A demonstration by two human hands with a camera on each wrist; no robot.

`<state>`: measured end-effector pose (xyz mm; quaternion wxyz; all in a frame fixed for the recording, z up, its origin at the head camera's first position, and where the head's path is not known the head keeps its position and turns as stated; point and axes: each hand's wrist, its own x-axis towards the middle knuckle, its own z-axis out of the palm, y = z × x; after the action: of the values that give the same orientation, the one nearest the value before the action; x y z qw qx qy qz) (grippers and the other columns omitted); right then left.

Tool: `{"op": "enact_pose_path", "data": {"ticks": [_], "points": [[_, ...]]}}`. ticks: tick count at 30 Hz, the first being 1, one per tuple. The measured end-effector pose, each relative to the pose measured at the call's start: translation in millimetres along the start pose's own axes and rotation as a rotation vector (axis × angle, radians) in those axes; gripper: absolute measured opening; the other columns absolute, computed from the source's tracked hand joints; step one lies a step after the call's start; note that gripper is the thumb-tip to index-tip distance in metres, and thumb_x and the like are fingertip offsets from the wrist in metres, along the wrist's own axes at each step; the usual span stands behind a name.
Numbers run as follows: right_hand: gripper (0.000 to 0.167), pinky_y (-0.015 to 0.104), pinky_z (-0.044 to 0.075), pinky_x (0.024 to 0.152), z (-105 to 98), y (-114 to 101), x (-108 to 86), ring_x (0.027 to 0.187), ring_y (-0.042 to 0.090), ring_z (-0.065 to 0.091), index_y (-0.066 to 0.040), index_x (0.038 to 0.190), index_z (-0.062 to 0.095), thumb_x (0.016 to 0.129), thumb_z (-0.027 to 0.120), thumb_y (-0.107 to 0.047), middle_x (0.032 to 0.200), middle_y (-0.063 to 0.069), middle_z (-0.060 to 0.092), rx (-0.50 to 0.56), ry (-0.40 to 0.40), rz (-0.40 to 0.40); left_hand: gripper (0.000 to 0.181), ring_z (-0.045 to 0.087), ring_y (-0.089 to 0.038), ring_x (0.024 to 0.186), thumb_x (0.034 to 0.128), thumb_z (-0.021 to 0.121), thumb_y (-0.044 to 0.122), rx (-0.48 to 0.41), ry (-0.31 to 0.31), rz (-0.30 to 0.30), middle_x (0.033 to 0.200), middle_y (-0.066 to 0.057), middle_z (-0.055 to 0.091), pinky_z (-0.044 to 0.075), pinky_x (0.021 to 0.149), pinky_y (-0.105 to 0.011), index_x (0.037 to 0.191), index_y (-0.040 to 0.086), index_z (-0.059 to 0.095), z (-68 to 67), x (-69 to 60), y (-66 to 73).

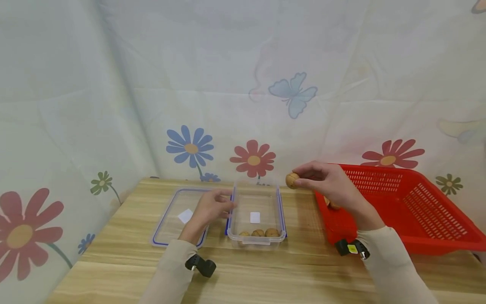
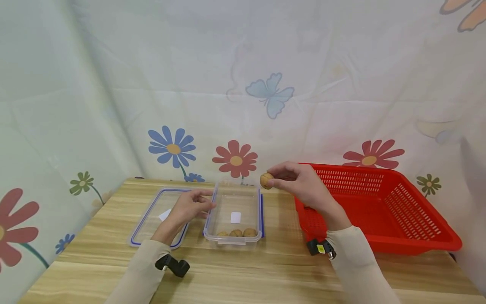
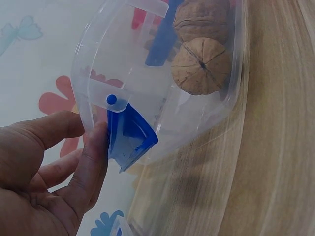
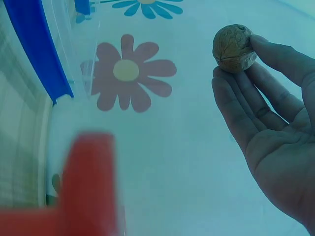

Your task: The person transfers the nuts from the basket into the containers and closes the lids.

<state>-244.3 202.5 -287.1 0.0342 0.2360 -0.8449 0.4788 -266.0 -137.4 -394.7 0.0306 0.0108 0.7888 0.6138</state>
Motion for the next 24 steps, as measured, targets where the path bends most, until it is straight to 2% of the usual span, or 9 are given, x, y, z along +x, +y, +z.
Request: {"op": "enact_pose_path", "data": {"ticks": [8, 16, 24], "points": [[0.029, 0.030, 0.063, 0.091, 24, 3, 0.4, 0.101, 0.024, 0.074, -0.008, 0.125, 0.075, 0.098, 0.080, -0.017, 0.114, 0.005, 0.076, 0.086, -0.039, -0.019, 0.046, 0.076, -0.039, 0.090, 0.0939, 0.078, -0.003, -0.009, -0.003, 0.001, 0.105, -0.021, 0.074, 0.068, 0.072, -0.038, 0.138, -0.007, 0.064, 1.3, -0.5, 0.3], [0.029, 0.029, 0.063, 0.090, 44, 7, 2.8, 0.104, 0.026, 0.073, -0.003, 0.124, 0.075, 0.097, 0.080, -0.011, 0.115, 0.008, 0.076, 0.102, -0.068, -0.069, 0.047, 0.075, -0.041, 0.090, 0.0937, 0.077, -0.004, -0.022, -0.007, 0.006, 0.106, -0.023, 0.074, 0.068, 0.072, -0.037, 0.138, -0.008, 0.063, 1.8, -1.2, 1.4], [0.029, 0.030, 0.063, 0.091, 61, 10, 5.5, 0.102, 0.022, 0.074, -0.005, 0.124, 0.075, 0.096, 0.081, -0.013, 0.113, 0.005, 0.077, 0.088, -0.089, -0.106, 0.046, 0.075, -0.038, 0.087, 0.0939, 0.077, -0.003, -0.025, 0.000, 0.005, 0.107, -0.024, 0.073, 0.067, 0.070, -0.036, 0.138, -0.008, 0.063, 0.2, -2.2, 1.6]]}}
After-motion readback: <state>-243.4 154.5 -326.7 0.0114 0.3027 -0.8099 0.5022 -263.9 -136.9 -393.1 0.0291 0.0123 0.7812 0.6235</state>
